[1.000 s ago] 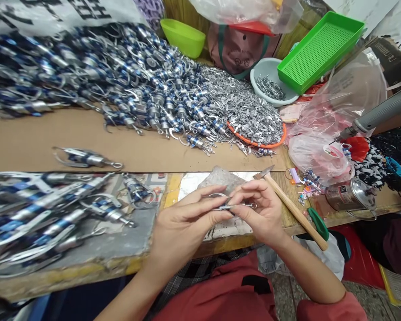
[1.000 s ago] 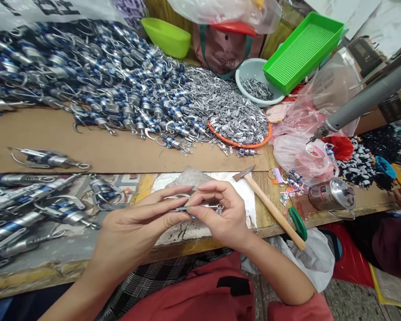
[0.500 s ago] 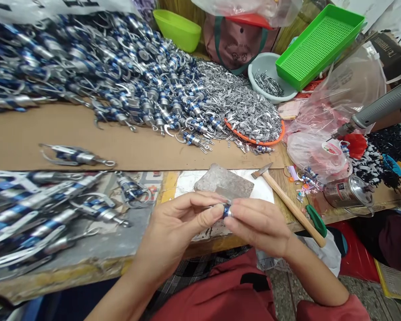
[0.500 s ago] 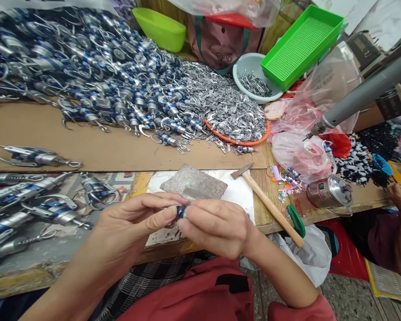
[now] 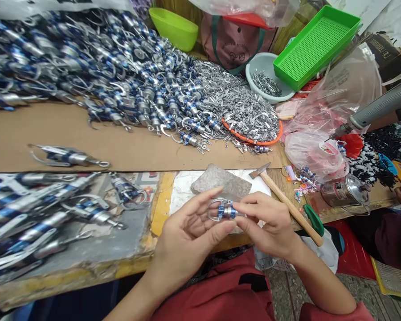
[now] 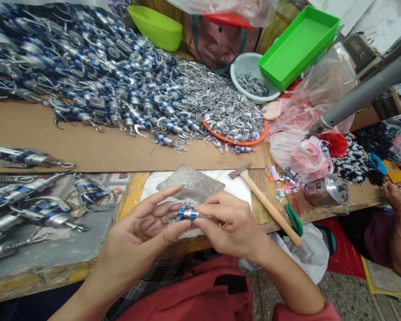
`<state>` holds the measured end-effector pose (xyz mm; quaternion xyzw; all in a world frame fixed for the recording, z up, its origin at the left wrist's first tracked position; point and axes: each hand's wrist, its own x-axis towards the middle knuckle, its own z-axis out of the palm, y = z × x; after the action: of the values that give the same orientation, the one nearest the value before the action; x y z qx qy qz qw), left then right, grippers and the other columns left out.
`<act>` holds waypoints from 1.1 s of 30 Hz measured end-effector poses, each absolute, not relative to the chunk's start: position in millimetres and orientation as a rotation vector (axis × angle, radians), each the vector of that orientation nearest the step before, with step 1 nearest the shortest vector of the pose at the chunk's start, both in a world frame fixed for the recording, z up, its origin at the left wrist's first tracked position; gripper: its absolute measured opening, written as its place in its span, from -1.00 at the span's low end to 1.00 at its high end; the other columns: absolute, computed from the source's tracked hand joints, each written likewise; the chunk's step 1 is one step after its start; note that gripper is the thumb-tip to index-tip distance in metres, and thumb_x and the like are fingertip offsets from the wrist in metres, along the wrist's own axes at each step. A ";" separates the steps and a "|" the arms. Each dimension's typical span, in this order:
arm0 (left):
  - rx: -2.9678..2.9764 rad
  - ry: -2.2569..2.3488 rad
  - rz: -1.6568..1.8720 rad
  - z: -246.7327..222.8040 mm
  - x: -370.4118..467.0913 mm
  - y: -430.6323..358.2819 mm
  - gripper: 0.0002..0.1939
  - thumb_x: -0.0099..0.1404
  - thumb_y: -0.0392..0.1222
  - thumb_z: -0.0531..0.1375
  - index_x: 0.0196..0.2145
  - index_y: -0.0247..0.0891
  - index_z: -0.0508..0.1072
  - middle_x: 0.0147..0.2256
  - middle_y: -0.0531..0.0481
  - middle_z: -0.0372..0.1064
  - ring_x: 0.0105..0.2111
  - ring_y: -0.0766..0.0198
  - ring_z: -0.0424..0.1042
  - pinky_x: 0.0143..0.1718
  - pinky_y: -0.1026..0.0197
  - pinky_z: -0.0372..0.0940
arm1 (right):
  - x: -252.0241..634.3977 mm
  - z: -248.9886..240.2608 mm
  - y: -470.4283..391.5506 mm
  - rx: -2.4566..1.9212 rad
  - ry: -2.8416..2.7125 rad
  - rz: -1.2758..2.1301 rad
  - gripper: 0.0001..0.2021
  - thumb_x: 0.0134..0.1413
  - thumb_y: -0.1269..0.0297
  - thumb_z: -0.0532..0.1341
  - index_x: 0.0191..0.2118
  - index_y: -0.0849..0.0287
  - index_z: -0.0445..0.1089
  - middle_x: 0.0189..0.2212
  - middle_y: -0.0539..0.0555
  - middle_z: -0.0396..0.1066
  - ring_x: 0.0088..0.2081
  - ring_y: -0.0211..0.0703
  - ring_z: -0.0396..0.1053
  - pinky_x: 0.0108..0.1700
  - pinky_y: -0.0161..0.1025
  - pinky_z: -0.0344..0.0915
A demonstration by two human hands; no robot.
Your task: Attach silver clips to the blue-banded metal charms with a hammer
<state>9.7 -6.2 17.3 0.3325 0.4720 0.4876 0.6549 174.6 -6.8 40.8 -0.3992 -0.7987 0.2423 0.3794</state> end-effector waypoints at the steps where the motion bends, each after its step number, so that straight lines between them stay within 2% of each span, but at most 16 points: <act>1: 0.730 1.051 1.119 16.5 10.3 -6.6 -0.47 -0.10 -0.24 0.39 -0.10 -0.19 0.47 -0.37 0.04 0.52 -0.34 0.31 0.48 -0.32 0.36 0.41 | 177.3 44.1 -2.2 -1.021 -2.066 0.700 -0.80 0.11 0.38 0.19 -0.14 0.12 0.46 -0.35 0.08 0.45 -0.37 -0.27 0.40 -0.39 -0.36 0.37; 4: 0.676 1.029 1.151 13.4 10.6 -6.5 -0.43 -0.04 -0.26 0.36 -0.02 -0.22 0.38 -0.44 0.10 0.46 -0.39 0.40 0.45 -0.35 0.42 0.39 | 184.7 49.7 27.4 -1.112 -2.188 0.795 -0.88 0.08 0.31 0.24 -0.26 0.15 0.50 -0.36 0.05 0.47 -0.36 -0.26 0.41 -0.32 -0.34 0.36; 6: 0.664 1.026 1.153 12.4 10.5 -6.5 -0.43 0.00 -0.27 0.35 0.00 -0.21 0.34 -0.45 0.11 0.45 -0.38 0.42 0.44 -0.33 0.44 0.38 | 185.5 46.8 58.4 -1.402 -2.241 0.522 -0.88 0.11 0.31 0.20 -0.29 0.17 0.49 -0.34 0.07 0.48 -0.32 -0.21 0.42 -0.25 -0.28 0.35; 8: 0.665 1.018 1.139 12.7 10.6 -6.8 -0.41 0.03 -0.27 0.34 0.03 -0.20 0.29 -0.44 0.11 0.45 -0.37 0.41 0.46 -0.30 0.43 0.39 | 181.0 38.2 91.0 -1.800 -2.271 0.156 -0.83 0.17 0.39 0.11 -0.23 0.19 0.45 -0.31 0.12 0.48 -0.26 -0.11 0.41 -0.19 -0.19 0.32; 11: 0.664 1.009 1.097 12.8 10.8 -6.2 -0.32 0.04 -0.22 0.33 0.11 -0.22 0.19 -0.43 0.09 0.46 -0.39 0.36 0.48 -0.29 0.36 0.41 | 168.6 22.1 126.8 -1.940 -2.314 0.047 -0.72 0.08 0.58 0.05 -0.13 0.26 0.39 -0.22 0.23 0.45 -0.19 0.04 0.39 -0.19 -0.11 0.30; 14: 0.646 1.051 1.062 9.6 10.4 -3.8 -0.19 -0.02 -0.20 0.36 0.15 -0.26 0.12 -0.44 0.06 0.46 -0.40 0.31 0.49 -0.29 0.28 0.42 | 162.7 14.1 137.7 -1.930 -2.346 0.066 -0.61 0.00 0.70 0.00 -0.09 0.29 0.36 -0.16 0.27 0.41 -0.15 0.03 0.37 -0.17 -0.13 0.28; 17: 0.626 1.094 1.089 4.8 9.8 -1.1 -0.13 -0.10 -0.23 0.39 0.15 -0.28 0.13 -0.48 0.08 0.45 -0.43 0.34 0.46 -0.31 0.31 0.41 | 170.9 21.5 124.9 -1.877 -2.330 0.138 -0.66 0.06 0.65 0.01 -0.11 0.27 0.38 -0.17 0.20 0.40 -0.13 -0.07 0.36 -0.14 -0.19 0.27; 21: 0.622 1.091 1.109 1.5 9.4 0.4 -0.13 -0.12 -0.23 0.40 0.14 -0.27 0.14 -0.48 0.07 0.47 -0.43 0.31 0.48 -0.30 0.24 0.42 | 182.5 48.4 82.8 -1.450 -2.264 0.737 -0.82 0.12 0.51 0.12 -0.23 0.21 0.44 -0.31 0.04 0.45 -0.26 -0.24 0.38 -0.21 -0.31 0.28; 24: 0.620 1.067 1.115 1.5 9.1 0.7 -0.13 -0.12 -0.24 0.40 0.13 -0.26 0.14 -0.49 0.08 0.47 -0.43 0.28 0.49 -0.29 0.20 0.44 | 176.5 65.1 54.1 -1.205 -2.369 1.004 -0.86 0.09 0.52 0.17 -0.30 0.24 0.47 -0.39 0.04 0.45 -0.32 -0.27 0.37 -0.24 -0.35 0.26; 27: 0.614 1.039 1.131 2.3 9.1 1.3 -0.13 -0.13 -0.26 0.40 0.13 -0.29 0.13 -0.50 0.07 0.48 -0.45 0.30 0.49 -0.33 0.24 0.44 | 165.1 67.7 43.4 -1.165 -2.516 0.964 -0.84 0.09 0.54 0.16 -0.28 0.27 0.49 -0.39 0.08 0.45 -0.32 -0.25 0.36 -0.26 -0.34 0.23; 33: 0.605 1.028 1.141 3.2 10.2 1.7 -0.13 -0.12 -0.28 0.40 0.12 -0.32 0.13 -0.53 0.09 0.47 -0.48 0.34 0.47 -0.35 0.26 0.45 | 154.8 49.4 46.1 -1.221 -2.485 0.827 -0.80 0.05 0.49 0.19 -0.24 0.15 0.53 -0.46 0.00 0.39 -0.41 -0.29 0.31 -0.38 -0.37 0.18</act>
<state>10.2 1.7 3.2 0.2695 0.4575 0.5077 0.6784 154.8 46.1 49.4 -0.4194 -0.8531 0.2838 0.1258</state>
